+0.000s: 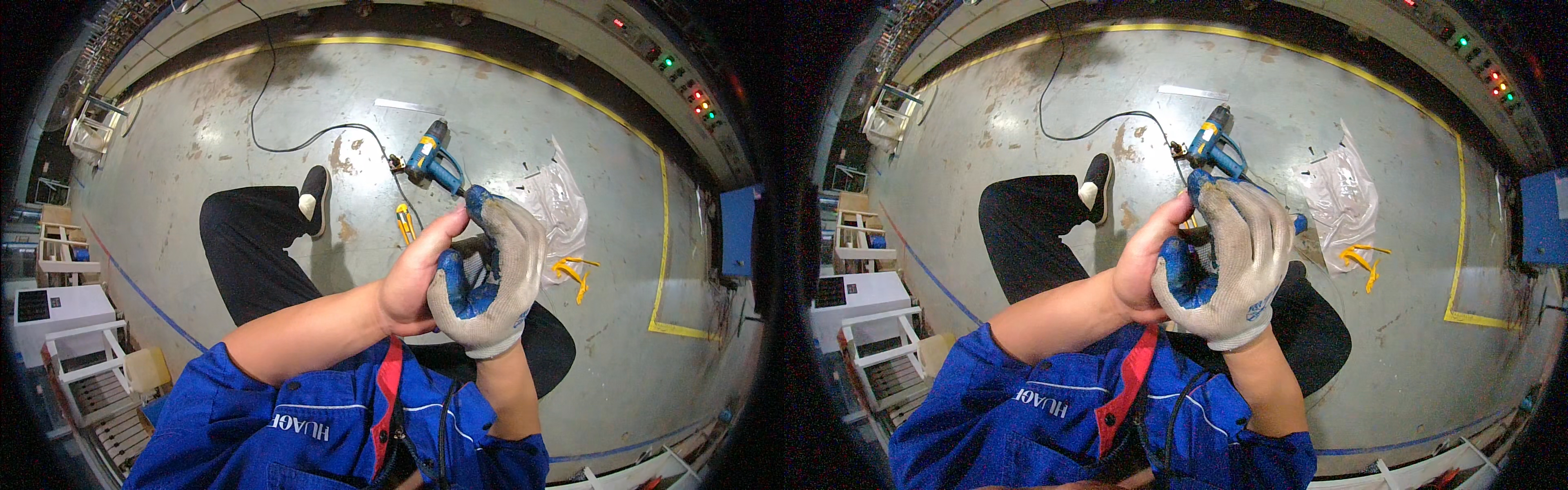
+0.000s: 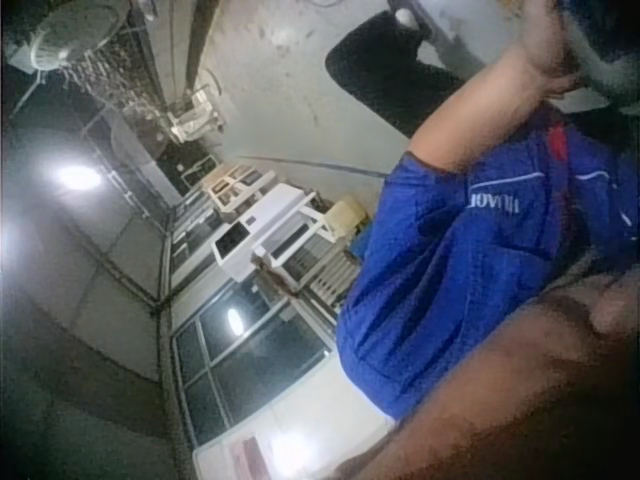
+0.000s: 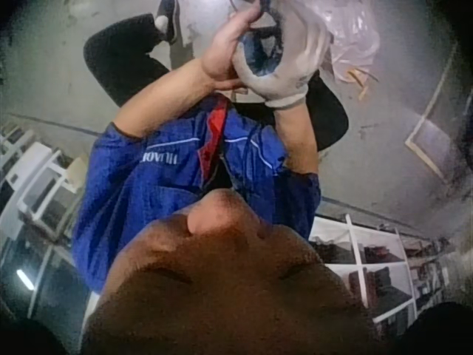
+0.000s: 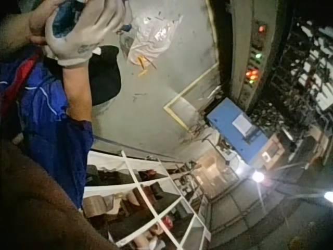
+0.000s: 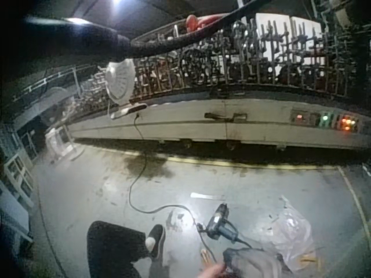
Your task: The person holds a small mechanical component and uses a utility knife to scrape away residue and prying off pieces while wearing gloves.
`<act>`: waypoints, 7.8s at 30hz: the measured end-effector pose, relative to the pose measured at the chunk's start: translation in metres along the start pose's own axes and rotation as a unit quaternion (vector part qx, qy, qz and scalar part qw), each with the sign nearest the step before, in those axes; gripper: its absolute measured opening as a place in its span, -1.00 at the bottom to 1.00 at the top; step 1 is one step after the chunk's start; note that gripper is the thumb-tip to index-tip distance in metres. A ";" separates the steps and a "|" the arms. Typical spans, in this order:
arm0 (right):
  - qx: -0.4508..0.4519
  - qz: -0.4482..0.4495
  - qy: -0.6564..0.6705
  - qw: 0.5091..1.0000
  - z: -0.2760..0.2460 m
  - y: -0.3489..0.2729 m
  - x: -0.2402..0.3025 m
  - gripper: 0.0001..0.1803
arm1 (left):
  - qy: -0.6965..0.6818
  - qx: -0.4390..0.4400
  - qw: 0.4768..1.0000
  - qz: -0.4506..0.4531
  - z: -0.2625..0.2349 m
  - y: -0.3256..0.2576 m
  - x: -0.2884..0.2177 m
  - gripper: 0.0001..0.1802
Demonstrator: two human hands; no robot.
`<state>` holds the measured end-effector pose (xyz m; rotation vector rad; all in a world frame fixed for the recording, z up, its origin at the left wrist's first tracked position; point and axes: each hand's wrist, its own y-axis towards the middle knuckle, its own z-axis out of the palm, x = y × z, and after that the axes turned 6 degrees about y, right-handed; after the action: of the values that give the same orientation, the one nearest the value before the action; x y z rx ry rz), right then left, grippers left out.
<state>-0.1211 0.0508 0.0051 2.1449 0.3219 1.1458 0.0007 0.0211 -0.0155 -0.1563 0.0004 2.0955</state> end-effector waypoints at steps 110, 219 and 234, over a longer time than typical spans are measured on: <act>0.121 0.223 0.060 0.965 0.024 -0.016 -0.002 -0.79 | 0.187 -0.143 0.969 0.071 -0.003 -0.009 -0.030 -0.08; 0.058 0.150 0.050 0.986 0.009 -0.020 0.001 -0.59 | 0.217 -0.177 0.960 0.022 -0.002 -0.001 0.005 0.15; 0.014 0.053 -0.035 0.998 0.005 -0.027 0.002 -0.52 | 0.364 -0.170 0.914 0.064 -0.004 0.000 0.005 -0.02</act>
<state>-0.1135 0.0696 -0.0140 2.2445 0.1941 1.1269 -0.0015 0.0247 -0.0198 -1.1654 0.0977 2.0327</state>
